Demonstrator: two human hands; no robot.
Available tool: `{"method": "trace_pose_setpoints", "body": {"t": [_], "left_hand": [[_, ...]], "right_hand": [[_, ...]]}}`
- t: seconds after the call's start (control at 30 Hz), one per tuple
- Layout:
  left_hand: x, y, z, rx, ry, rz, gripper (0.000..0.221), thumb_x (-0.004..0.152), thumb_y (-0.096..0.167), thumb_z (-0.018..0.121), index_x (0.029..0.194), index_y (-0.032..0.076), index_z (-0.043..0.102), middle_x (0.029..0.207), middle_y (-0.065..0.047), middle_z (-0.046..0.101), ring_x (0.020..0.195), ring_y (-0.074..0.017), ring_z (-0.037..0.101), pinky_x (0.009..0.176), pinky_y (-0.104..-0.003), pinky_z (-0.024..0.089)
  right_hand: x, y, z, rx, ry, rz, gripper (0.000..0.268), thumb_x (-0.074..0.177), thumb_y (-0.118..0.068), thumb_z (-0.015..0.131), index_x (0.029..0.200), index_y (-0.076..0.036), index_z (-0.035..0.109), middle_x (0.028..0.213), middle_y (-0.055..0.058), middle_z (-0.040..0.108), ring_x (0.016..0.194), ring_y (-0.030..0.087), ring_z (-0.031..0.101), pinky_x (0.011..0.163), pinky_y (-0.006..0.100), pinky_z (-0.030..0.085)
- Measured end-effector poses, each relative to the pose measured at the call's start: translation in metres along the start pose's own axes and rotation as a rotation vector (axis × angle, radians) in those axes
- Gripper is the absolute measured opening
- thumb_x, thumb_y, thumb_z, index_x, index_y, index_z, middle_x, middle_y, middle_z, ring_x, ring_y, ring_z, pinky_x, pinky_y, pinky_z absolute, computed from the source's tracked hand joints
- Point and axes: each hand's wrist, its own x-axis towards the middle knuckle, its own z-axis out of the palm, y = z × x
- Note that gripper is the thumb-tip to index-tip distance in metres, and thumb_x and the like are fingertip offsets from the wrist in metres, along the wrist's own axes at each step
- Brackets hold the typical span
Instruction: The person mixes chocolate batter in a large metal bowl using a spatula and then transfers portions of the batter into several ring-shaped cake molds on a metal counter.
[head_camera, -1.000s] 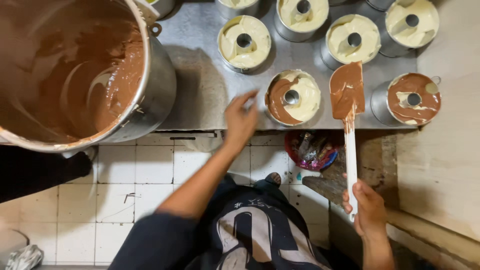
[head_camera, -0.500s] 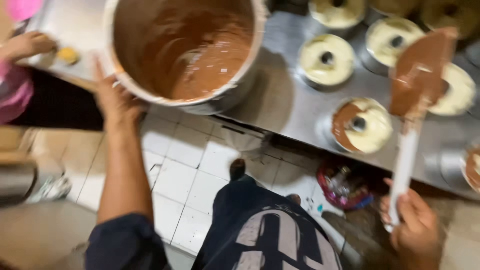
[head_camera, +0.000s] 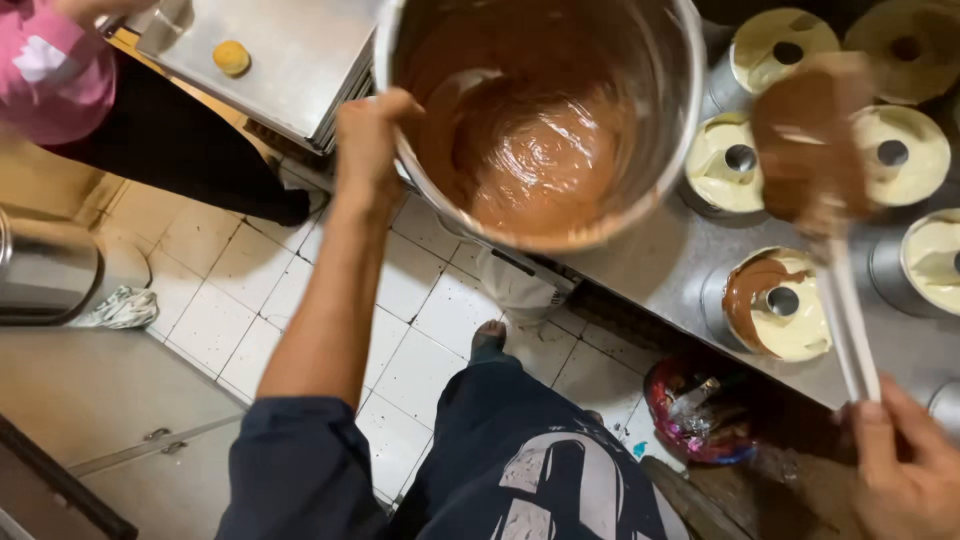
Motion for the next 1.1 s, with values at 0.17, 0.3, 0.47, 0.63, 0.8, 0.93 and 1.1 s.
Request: {"method": "trace_pose_setpoints", "body": {"t": [0.17, 0.3, 0.47, 0.63, 0.8, 0.93, 1.1], "left_hand": [[-0.051, -0.027, 0.007, 0.321, 0.005, 0.288, 0.066, 0.051, 0.025, 0.072, 0.112, 0.01, 0.052, 0.098, -0.005, 0.06, 0.08, -0.0164, 0.051, 0.065, -0.032, 0.043], [-0.083, -0.032, 0.007, 0.403, -0.171, 0.514, 0.067, 0.057, 0.022, 0.069, 0.119, 0.007, 0.047, 0.104, -0.007, 0.058, 0.085, -0.0173, 0.057, 0.067, -0.03, 0.05], [-0.091, -0.032, -0.001, 0.478, -0.26, 0.635, 0.072, 0.055, 0.024, 0.071, 0.12, 0.006, 0.046, 0.114, -0.008, 0.053, 0.101, -0.0213, 0.058, 0.085, -0.033, 0.052], [-0.091, -0.034, -0.006, 0.421, -0.312, 0.667, 0.07, 0.056, 0.021, 0.068, 0.122, 0.008, 0.045, 0.118, -0.006, 0.051, 0.106, -0.0209, 0.054, 0.09, -0.033, 0.049], [-0.1, -0.04, -0.001, 0.394, -0.268, 0.673, 0.069, 0.057, 0.019, 0.069, 0.12, 0.006, 0.046, 0.116, -0.007, 0.049, 0.106, -0.0207, 0.054, 0.092, -0.031, 0.049], [-0.098, -0.055, 0.008, 0.22, -0.267, 0.713, 0.079, 0.052, 0.013, 0.07, 0.127, 0.004, 0.047, 0.111, -0.017, 0.05, 0.108, -0.0309, 0.054, 0.092, -0.05, 0.049], [-0.12, -0.046, 0.027, 0.318, -0.177, 0.672, 0.075, 0.054, 0.018, 0.071, 0.123, 0.006, 0.045, 0.113, -0.013, 0.051, 0.104, -0.0264, 0.055, 0.089, -0.041, 0.049]], "right_hand": [[0.066, -0.032, 0.032, -0.378, 0.027, -0.721, 0.028, 0.116, 0.011, 0.073, 0.143, 0.004, 0.08, 0.1, 0.015, 0.07, 0.076, 0.029, 0.045, 0.079, 0.04, 0.043], [0.129, -0.061, 0.104, -0.941, 0.247, -0.943, 0.05, 0.095, -0.037, 0.082, 0.143, -0.047, 0.074, 0.085, 0.001, 0.055, 0.066, 0.022, 0.051, 0.057, 0.034, 0.034], [0.154, -0.088, 0.139, -1.089, -0.163, -0.83, 0.029, 0.079, -0.042, 0.072, 0.108, -0.041, 0.075, 0.094, 0.002, 0.064, 0.093, 0.025, 0.062, 0.076, 0.037, 0.05], [0.123, -0.098, 0.091, -1.399, -0.472, -0.752, 0.072, 0.091, -0.079, 0.035, 0.159, -0.056, 0.034, 0.094, -0.002, 0.064, 0.086, 0.018, 0.068, 0.066, 0.031, 0.06], [0.06, -0.044, 0.104, -0.901, -0.498, -0.498, 0.039, 0.106, -0.023, 0.052, 0.143, -0.031, 0.062, 0.083, 0.007, 0.067, 0.034, 0.01, 0.05, 0.02, 0.022, 0.038], [0.005, 0.028, 0.131, -0.262, -0.61, 0.04, 0.034, 0.098, -0.038, 0.062, 0.129, -0.032, 0.076, 0.1, 0.014, 0.083, 0.106, 0.038, 0.075, 0.09, 0.051, 0.059], [-0.013, 0.03, 0.149, 0.457, -0.784, 0.445, 0.033, 0.105, -0.013, 0.054, 0.129, -0.007, 0.076, 0.054, 0.005, 0.049, 0.043, 0.015, 0.043, 0.041, 0.026, 0.035]]}}
